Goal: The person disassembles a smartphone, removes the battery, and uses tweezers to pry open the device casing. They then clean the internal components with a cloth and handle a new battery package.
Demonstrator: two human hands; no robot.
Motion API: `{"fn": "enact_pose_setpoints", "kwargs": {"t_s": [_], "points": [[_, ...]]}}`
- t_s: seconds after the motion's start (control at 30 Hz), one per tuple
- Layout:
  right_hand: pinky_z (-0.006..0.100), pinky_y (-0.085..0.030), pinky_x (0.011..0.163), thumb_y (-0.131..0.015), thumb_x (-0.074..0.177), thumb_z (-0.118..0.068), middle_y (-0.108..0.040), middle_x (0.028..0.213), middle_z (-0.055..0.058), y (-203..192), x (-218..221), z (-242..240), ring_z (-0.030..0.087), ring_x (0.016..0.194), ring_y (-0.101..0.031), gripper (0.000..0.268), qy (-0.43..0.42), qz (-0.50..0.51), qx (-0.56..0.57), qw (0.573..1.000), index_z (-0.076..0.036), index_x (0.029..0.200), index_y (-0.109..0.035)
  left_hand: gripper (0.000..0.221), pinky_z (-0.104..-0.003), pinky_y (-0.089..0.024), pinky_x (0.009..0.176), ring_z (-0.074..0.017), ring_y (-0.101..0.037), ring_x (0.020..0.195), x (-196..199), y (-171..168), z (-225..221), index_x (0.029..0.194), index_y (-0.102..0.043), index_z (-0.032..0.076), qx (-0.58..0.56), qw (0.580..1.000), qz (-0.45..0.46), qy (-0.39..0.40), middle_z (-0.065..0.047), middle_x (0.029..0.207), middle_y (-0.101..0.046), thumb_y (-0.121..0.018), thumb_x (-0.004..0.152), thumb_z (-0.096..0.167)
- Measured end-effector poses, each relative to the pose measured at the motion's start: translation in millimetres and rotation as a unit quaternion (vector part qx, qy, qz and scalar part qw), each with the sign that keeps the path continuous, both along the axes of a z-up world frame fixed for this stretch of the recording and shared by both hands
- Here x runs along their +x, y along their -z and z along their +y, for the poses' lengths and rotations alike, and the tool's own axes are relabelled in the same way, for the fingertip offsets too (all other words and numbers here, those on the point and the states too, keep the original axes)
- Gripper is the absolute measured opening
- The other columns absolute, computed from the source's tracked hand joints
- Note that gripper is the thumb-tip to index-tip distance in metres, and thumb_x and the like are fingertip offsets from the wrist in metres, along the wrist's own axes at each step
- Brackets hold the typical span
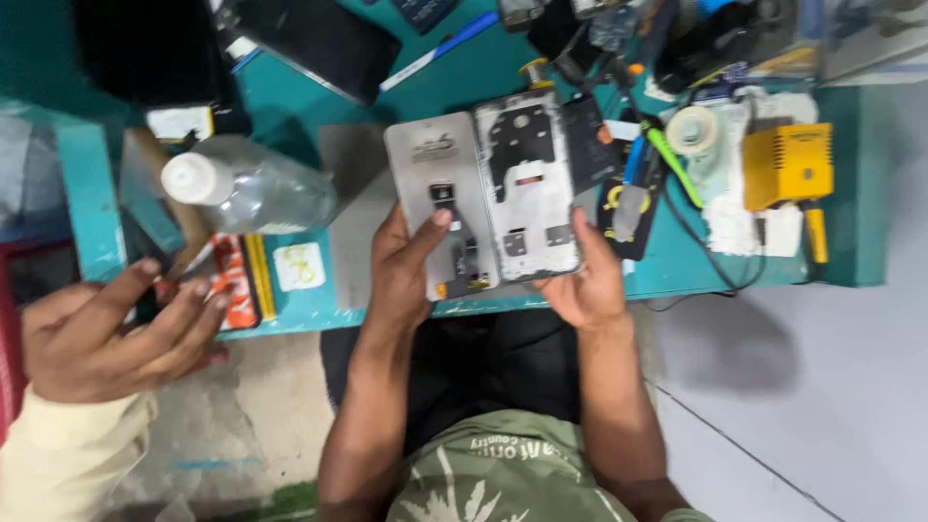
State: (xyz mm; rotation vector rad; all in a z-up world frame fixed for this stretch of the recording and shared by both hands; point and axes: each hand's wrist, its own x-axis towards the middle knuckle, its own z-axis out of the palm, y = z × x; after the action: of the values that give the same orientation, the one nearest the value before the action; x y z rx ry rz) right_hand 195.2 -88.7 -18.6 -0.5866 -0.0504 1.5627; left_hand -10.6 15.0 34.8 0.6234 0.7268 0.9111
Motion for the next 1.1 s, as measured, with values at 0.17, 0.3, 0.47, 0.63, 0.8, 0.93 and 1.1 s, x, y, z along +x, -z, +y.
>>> {"fn": "enact_pose_setpoints", "kwargs": {"t_s": [0.17,0.3,0.47,0.63,0.8,0.93,1.1], "points": [[0.051,-0.048,0.113,-0.047,0.112,-0.035,-0.061,0.146,0.015,-19,-5,7,0.032,0.132,-0.061,0.056,0.008,-0.04,0.005,0.999,-0.001,0.156,-0.046,0.041,-0.03,-0.053,0.099,-0.0171,-0.067,0.111,5,4,2,0.139,-0.056,-0.005,0.019,1.0,-0.007,-0.013,-0.013,0.125,-0.068,-0.065,0.101,0.007],[0.053,-0.049,0.111,-0.045,0.11,-0.041,-0.056,0.147,0.031,-44,-9,14,0.043,0.129,-0.062,0.064,-0.044,-0.107,0.084,0.99,-0.001,0.16,-0.035,0.037,-0.035,-0.058,0.091,-0.0216,-0.071,0.101,-3,2,5,0.137,-0.056,-0.005,0.001,0.999,-0.041,-0.002,-0.017,0.118,-0.07,-0.062,0.103,0.009],[0.053,-0.054,0.107,-0.04,0.112,-0.045,-0.054,0.147,0.032,-60,-5,16,0.043,0.125,-0.063,0.07,-0.019,-0.235,0.078,0.969,0.004,0.16,-0.031,0.037,-0.033,-0.057,0.095,-0.02,-0.07,0.106,-17,-1,4,0.137,-0.056,-0.006,-0.001,0.998,-0.055,-0.033,-0.015,0.12,-0.07,-0.061,0.105,0.013],[0.052,-0.057,0.105,-0.042,0.115,-0.045,-0.064,0.132,0.028,-53,0,10,0.039,0.115,-0.069,0.064,-0.021,-0.331,0.034,0.943,0.01,0.148,-0.049,0.04,-0.032,-0.057,0.093,-0.0194,-0.069,0.104,-35,-6,-11,0.14,-0.055,-0.007,-0.002,0.998,0.021,-0.055,-0.015,0.119,-0.069,-0.059,0.106,0.014],[0.039,-0.053,0.096,-0.045,0.117,-0.038,-0.075,0.117,0.023,-52,-11,7,0.025,0.106,-0.068,0.054,-0.102,-0.586,-0.055,0.802,0.007,0.131,-0.07,0.041,-0.04,-0.062,0.088,-0.0295,-0.074,0.096,-51,-10,-30,0.137,-0.051,-0.007,-0.011,0.998,0.002,-0.061,-0.019,0.117,-0.071,-0.057,0.102,0.014],[0.04,-0.051,0.101,-0.065,0.104,-0.026,-0.068,0.132,0.018,-81,-33,14,0.029,0.117,-0.065,0.052,-0.081,-0.726,0.05,0.681,0.002,0.147,-0.053,0.04,-0.042,-0.062,0.085,-0.0315,-0.074,0.094,-57,-2,-40,0.137,-0.051,-0.008,-0.034,0.997,-0.003,-0.063,-0.02,0.113,-0.07,-0.058,0.103,0.014],[0.046,-0.043,0.115,-0.091,0.083,-0.019,-0.054,0.151,0.02,-92,-60,21,0.037,0.137,-0.049,0.105,0.023,-0.813,0.07,0.578,0.003,0.162,-0.023,0.042,-0.035,-0.055,0.096,-0.0213,-0.068,0.109,-52,9,-40,0.14,-0.053,-0.006,-0.029,0.997,0.022,-0.07,-0.015,0.124,-0.067,-0.06,0.104,0.014]]}}
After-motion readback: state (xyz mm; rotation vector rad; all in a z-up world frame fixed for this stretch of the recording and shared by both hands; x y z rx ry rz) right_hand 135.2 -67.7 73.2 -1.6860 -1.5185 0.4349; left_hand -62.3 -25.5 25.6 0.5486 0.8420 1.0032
